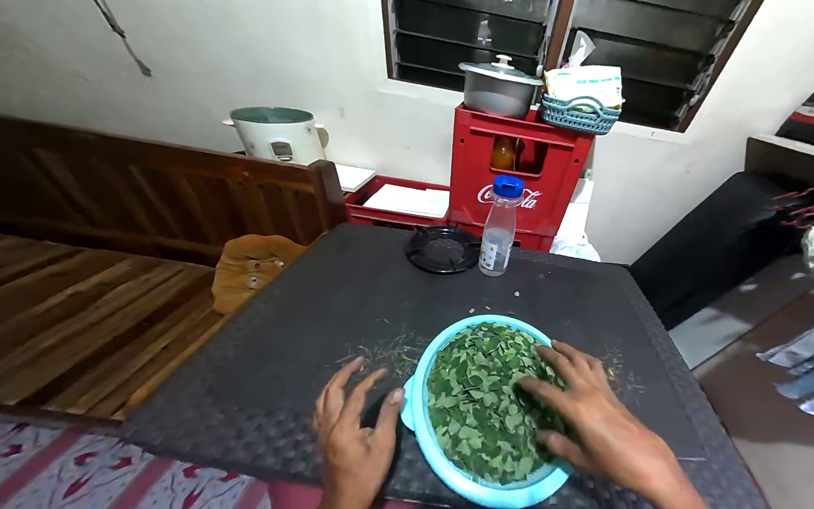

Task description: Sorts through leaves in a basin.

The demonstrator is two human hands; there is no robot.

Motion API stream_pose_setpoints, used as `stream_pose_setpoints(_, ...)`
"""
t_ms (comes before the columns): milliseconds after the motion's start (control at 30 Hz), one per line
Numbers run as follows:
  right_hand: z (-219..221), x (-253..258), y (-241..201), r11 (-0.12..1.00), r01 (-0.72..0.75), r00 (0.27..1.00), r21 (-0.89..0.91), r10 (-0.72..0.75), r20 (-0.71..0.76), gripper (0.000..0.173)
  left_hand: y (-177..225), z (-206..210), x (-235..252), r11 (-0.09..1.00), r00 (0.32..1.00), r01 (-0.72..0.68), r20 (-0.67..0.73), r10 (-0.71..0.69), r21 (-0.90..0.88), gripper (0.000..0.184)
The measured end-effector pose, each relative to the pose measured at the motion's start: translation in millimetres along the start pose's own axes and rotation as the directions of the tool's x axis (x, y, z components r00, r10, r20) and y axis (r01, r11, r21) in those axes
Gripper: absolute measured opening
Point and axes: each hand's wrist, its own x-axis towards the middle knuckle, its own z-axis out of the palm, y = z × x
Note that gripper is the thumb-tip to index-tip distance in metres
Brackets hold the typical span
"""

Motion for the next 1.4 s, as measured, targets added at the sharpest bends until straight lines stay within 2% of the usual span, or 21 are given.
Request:
stream_pose_setpoints(67, 8, 15, -17, 0.995, 0.089, 0.986, -0.052, -0.081, 0.144, 0.09, 14, 5, -11, 0.999, 0.998, -0.005, 0.067, 0.008, -0.04, 0.056)
stream_pose_setpoints(100, 13, 23, -23, 0.99, 0.123, 0.968, -0.067, -0.105, 0.227, 0.098, 20, 11, -17, 0.998, 0.996, -0.002, 0.093, 0.008, -0.062, 0.057)
stream_pose_setpoints(200, 18, 45, -31, 0.981, 0.181, 0.885, -0.066, -0.134, 0.446, 0.108, 26, 27, -27, 0.994, 0.987, 0.046, 0.159, -0.03, -0.099, 0.054)
stream_pose_setpoints(300, 12, 53, -33, 0.977, 0.199, 0.868, -0.072, -0.142, 0.476, 0.102, 23, 28, -30, 0.991, 0.989, 0.03, 0.151, -0.01, -0.129, 0.045)
stream_pose_setpoints(367, 2, 53, -34, 0.965, 0.252, 0.901, -0.07, -0.208, 0.382, 0.09, 21, 26, -30, 0.989, 0.992, 0.005, 0.122, 0.013, -0.147, 0.038)
stream_pose_setpoints(433, -1, 51, -39, 0.949, 0.311, 0.914, -0.044, -0.286, 0.286, 0.075, 22, 23, -30, 0.991, 0.993, 0.003, 0.116, 0.012, -0.132, 0.04)
stream_pose_setpoints(500, 3, 51, -49, 0.938, 0.345, 0.906, -0.022, -0.327, 0.27, 0.064, 23, 22, -30, 0.995, 0.993, -0.002, 0.119, 0.014, -0.1, 0.042)
stream_pose_setpoints(600, 14, 56, -58, 0.943, 0.329, 0.843, -0.044, -0.272, 0.465, 0.07, 25, 25, -29, 0.999, 0.99, 0.015, 0.141, -0.008, -0.049, 0.044)
stream_pose_setpoints(733, 29, 72, -53, 0.946, 0.318, 0.752, -0.058, -0.214, 0.624, 0.08, 24, 24, -30, 0.999, 0.988, 0.034, 0.153, -0.03, -0.025, 0.048)
stream_pose_setpoints(833, 38, 74, -47, 0.947, 0.319, 0.766, -0.04, -0.232, 0.6, 0.081, 24, 23, -29, 0.999, 0.987, 0.032, 0.159, -0.03, -0.013, 0.047)
stream_pose_setpoints(933, 41, 76, -37, 0.948, 0.318, 0.814, -0.01, -0.268, 0.516, 0.067, 24, 23, -30, 0.999, 0.986, 0.024, 0.163, -0.02, -0.022, 0.039)
stream_pose_setpoints(1100, 43, 80, -21, 0.952, 0.303, 0.883, 0.044, -0.298, 0.362, 0.041, 27, 21, -29, 0.999, 0.984, 0.038, 0.174, -0.034, -0.022, 0.038)
stream_pose_setpoints(1400, 22, 90, -4, 0.922, 0.161, 0.943, 0.352, -0.249, 0.221, 0.042, 25, 21, -30, 0.998, 0.981, 0.062, 0.186, -0.057, -0.02, 0.043)
